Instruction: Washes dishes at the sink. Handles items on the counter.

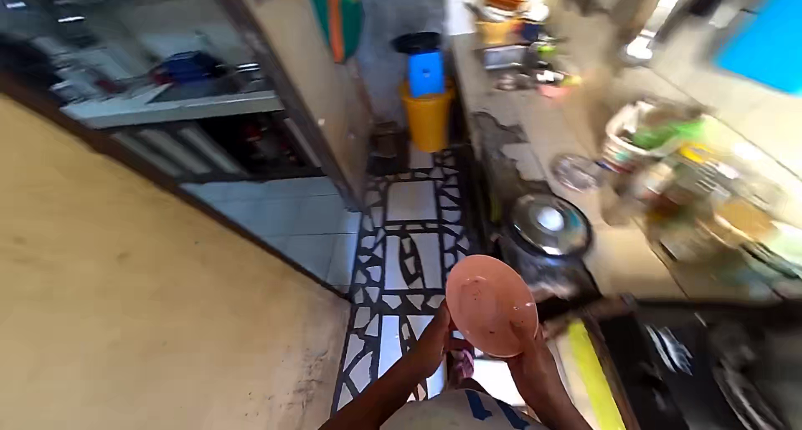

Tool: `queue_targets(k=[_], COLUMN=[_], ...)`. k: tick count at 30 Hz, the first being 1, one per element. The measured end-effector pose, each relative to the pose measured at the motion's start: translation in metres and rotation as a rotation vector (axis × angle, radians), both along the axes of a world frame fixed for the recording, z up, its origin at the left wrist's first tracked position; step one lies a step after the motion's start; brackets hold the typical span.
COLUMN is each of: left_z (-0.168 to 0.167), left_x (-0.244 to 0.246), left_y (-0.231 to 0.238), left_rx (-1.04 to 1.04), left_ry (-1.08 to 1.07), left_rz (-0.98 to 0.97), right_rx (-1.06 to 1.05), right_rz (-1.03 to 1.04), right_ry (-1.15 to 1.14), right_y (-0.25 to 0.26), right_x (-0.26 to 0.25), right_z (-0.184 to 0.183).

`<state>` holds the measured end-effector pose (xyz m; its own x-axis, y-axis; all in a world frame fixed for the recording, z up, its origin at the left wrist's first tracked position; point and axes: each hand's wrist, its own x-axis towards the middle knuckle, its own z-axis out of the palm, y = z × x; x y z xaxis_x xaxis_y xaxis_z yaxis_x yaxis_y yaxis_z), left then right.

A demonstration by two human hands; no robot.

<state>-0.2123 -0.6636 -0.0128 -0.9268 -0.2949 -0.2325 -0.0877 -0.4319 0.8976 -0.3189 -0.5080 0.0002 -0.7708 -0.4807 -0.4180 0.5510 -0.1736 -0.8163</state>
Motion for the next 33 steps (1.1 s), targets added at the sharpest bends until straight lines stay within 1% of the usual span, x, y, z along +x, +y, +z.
queue_targets(k=[2, 3, 6, 8, 9, 11, 13, 16, 19, 21, 24, 26, 29, 31, 33], left_z=[0.002, 0.005, 0.009, 0.002, -0.002, -0.011, -0.019, -0.026, -0.022, -0.018, -0.012, -0.009, -0.005, -0.003, 0.001], left_x=[-0.018, -0.029, -0.061, -0.079, -0.086, -0.1, -0.113, -0.145, -0.198, -0.25, -0.336, -0.398, -0.485, -0.537, -0.585], left_y=[-0.036, -0.056, -0.115, -0.154, -0.175, -0.223, -0.269, -0.342, -0.422, -0.475, -0.539, -0.575, -0.619, -0.646, -0.675], left_rx=[0.129, 0.154, 0.149, 0.12, 0.119, 0.132, 0.125, 0.054, -0.007, -0.025, -0.012, 0.008, 0.039, 0.074, 0.096], left_ry=[0.008, -0.017, -0.155, -0.159, -0.17, -0.234, -0.322, -0.39, -0.402, -0.386, -0.382, -0.36, -0.348, -0.339, -0.377], left_rz=[0.161, 0.239, 0.516, 0.721, 0.802, 0.932, 0.992, 0.936, 0.789, 0.696, 0.558, 0.462, 0.382, 0.384, 0.421], right_rx=[0.071, 0.107, 0.135, 0.142, 0.145, 0.158, 0.174, 0.232, 0.302, 0.371, 0.507, 0.563, 0.567, 0.58, 0.598], right_rz=[0.126, 0.201, 0.43, 0.579, 0.63, 0.662, 0.67, 0.669, 0.622, 0.551, 0.427, 0.274, 0.052, -0.053, -0.101], right_ry=[0.064, 0.097, 0.142, 0.186, 0.215, 0.244, 0.193, 0.107, 0.147, 0.244, 0.372, 0.353, 0.247, 0.194, 0.188], right_y=[-0.053, -0.082, -0.17, -0.227, -0.255, -0.311, -0.36, -0.418, -0.446, -0.455, -0.451, -0.447, -0.446, -0.458, -0.485], right_x=[-0.036, -0.054, -0.096, -0.119, -0.132, -0.166, -0.208, -0.286, -0.37, -0.426, -0.501, -0.545, -0.608, -0.659, -0.713], right_z=[-0.001, -0.003, -0.009, -0.013, -0.018, -0.025, -0.03, -0.03, -0.035, -0.039, -0.048, -0.05, -0.063, -0.066, -0.057])
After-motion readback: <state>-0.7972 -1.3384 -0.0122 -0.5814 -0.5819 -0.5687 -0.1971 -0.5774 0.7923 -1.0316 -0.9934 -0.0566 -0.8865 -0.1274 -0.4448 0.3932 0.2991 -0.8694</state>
